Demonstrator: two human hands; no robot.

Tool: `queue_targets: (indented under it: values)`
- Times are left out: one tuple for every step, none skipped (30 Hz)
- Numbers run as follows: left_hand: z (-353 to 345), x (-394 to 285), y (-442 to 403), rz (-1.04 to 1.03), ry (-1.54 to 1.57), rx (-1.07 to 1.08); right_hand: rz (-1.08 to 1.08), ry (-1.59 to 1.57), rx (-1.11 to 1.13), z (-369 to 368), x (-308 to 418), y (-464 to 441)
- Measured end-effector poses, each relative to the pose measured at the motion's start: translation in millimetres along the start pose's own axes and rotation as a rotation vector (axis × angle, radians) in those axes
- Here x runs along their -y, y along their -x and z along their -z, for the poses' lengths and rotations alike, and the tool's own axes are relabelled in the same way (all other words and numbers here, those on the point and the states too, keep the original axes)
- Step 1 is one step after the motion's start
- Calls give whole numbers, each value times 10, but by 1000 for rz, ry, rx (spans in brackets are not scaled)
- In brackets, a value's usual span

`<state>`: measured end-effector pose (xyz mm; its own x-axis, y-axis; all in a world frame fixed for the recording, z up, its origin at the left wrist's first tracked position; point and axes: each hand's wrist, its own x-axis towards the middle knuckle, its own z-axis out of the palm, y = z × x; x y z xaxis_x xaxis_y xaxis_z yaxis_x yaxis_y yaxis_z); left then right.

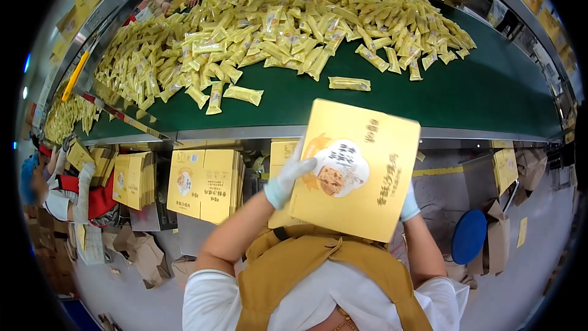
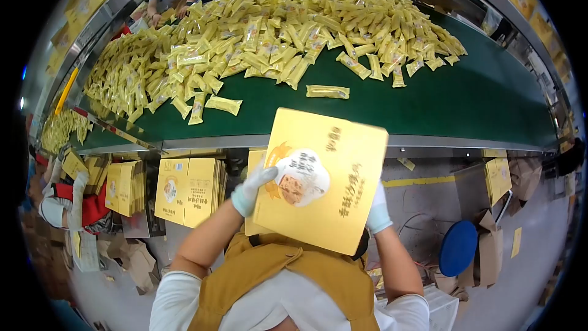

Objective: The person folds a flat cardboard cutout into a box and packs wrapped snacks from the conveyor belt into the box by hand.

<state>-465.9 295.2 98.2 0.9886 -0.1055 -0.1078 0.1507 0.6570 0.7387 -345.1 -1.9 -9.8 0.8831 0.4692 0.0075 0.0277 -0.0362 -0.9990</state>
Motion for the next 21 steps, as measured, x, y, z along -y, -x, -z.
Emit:
queue_targets:
  values:
    - [-12,137,98,153,351,56,73,298,-27,-114,675,-10]
    - [-43,297,173,140,353,3,138,571,-75,-228,1348,-18]
    - [-77,468,246,128,355,-51,60,684,-12,-227,1523,-10]
    - [-90,628,306,119,358,-107,-12,800,60,-226,1699,-4]
    - [22,854,313,93,220,-210,117,918,113,-249,1667,-5]
    - [207,1123,282,68,83,-314,113,960,131,-310,1686,-28]
    - [242,1181,267,46,-56,-416,108,1000,149,-432,1726,-73]
    - [366,1167,272,183,-457,-468,101,1038,162,-579,1755,-122]
    - [480,986,253,325,-859,-505,4,1144,168,-761,1770,-191]
    - [566,822,208,466,-1264,-525,-46,1226,177,-936,1801,-239]
    - [524,646,167,482,-1457,-513,-41,1290,170,-1115,1778,-219]
    - [480,500,144,496,-1650,-496,-37,1352,164,-1275,1748,-189]
    - [492,429,115,476,-1687,-483,-55,1440,181,-1409,1746,-153]
    - [463,362,87,389,-1551,-541,-73,1528,200,-1480,1741,-131]
    - [280,193,90,305,-1414,-594,-123,1512,187,-1491,1645,-142]
    - [78,34,110,223,-1274,-642,-104,1435,189,-1465,1667,-134]
    - [-173,-115,165,186,-1399,-600,-87,1360,191,-1410,1713,-122]
    - [-447,-269,227,146,-1522,-554,-70,1285,192,-1361,1734,-121]
    - [-571,-339,245,105,-1642,-505,-45,1276,189,-1332,1705,-122]
    - [-542,-365,210,209,-1625,-462,-18,1267,186,-1305,1661,-124]
    - [-491,-428,160,313,-1607,-417,8,1256,182,-1268,1637,-127]
